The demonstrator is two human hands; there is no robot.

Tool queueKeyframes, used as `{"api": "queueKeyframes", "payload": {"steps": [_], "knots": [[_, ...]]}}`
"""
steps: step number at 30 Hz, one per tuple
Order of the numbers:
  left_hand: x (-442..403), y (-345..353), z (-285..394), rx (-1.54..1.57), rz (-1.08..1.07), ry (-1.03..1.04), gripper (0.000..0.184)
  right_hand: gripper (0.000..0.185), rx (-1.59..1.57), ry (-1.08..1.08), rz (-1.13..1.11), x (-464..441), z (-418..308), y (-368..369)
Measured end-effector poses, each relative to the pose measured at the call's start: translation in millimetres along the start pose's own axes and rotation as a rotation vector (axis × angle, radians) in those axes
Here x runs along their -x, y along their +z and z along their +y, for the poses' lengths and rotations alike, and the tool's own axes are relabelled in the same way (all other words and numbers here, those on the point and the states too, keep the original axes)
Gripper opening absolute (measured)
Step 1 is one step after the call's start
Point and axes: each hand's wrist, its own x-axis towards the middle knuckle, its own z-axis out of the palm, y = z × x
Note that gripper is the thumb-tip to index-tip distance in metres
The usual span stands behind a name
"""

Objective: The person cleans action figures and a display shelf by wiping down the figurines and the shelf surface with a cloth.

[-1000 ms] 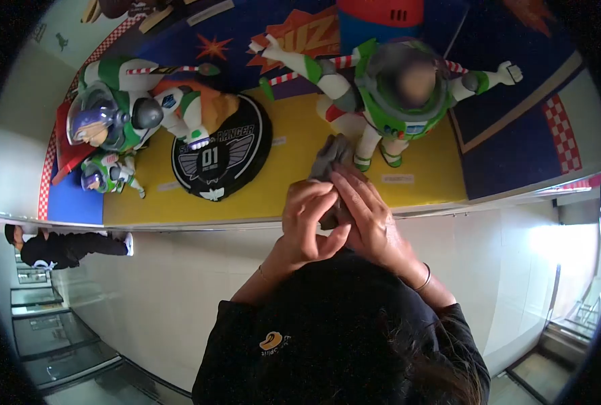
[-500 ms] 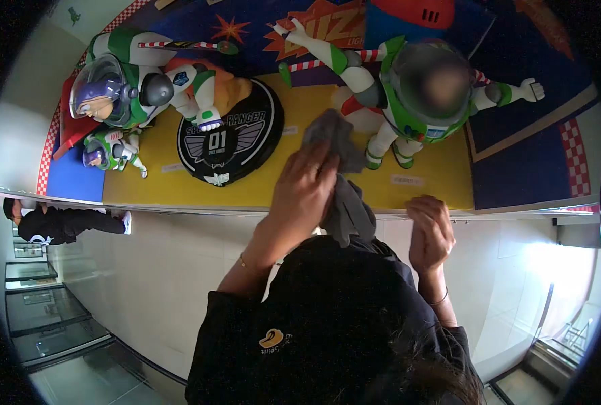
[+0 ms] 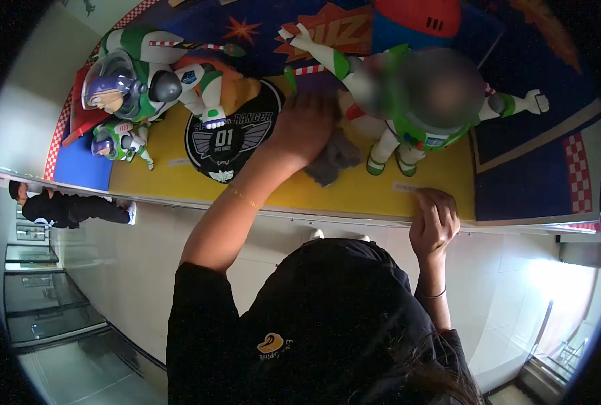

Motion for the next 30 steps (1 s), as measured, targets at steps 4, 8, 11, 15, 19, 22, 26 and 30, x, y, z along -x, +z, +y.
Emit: {"api": "queueKeyframes", "payload": {"steps": [4, 8, 11, 15, 19, 22, 26, 30], "knots": [[-11.2, 6.9, -0.2, 0.044, -0.067, -0.119, 0.023, 0.021, -0.014, -0.007, 0.022, -0.1, 0.8, 3.5], [-11.2, 14.9, 2.3, 0.109, -0.151, -0.211, 0.023, 0.022, 0.016, 0.009, 0.019, 0.4, -0.2, 3.6], [-13.3, 20.5, 5.9, 0.156, -0.208, -0.257, 0.024, 0.022, 0.055, 0.027, 0.016, -0.3, -0.8, 2.0], [7.4, 11.4, 22.4, -0.217, 0.205, -0.155, 0.027, 0.021, 0.06, 0.03, 0.008, -1.2, -1.4, 1.2], [31.9, -18.0, 40.5, -0.043, 0.04, -0.118, 0.031, 0.024, 0.055, 0.048, -0.011, -1.0, -1.3, -0.5], [40.6, -25.1, 48.7, 0.035, 0.049, -0.087, 0.032, 0.028, 0.06, 0.104, -0.027, -3.9, -1.7, -5.2], [47.1, -26.1, 52.6, 0.134, 0.04, -0.148, 0.036, 0.037, -0.002, 0.19, -0.083, -18.6, -5.8, -6.0], [50.4, -28.5, 54.9, 0.214, -0.002, -0.233, 0.042, 0.052, -0.355, 0.294, -0.118, -34.9, -3.5, -1.6]]}}
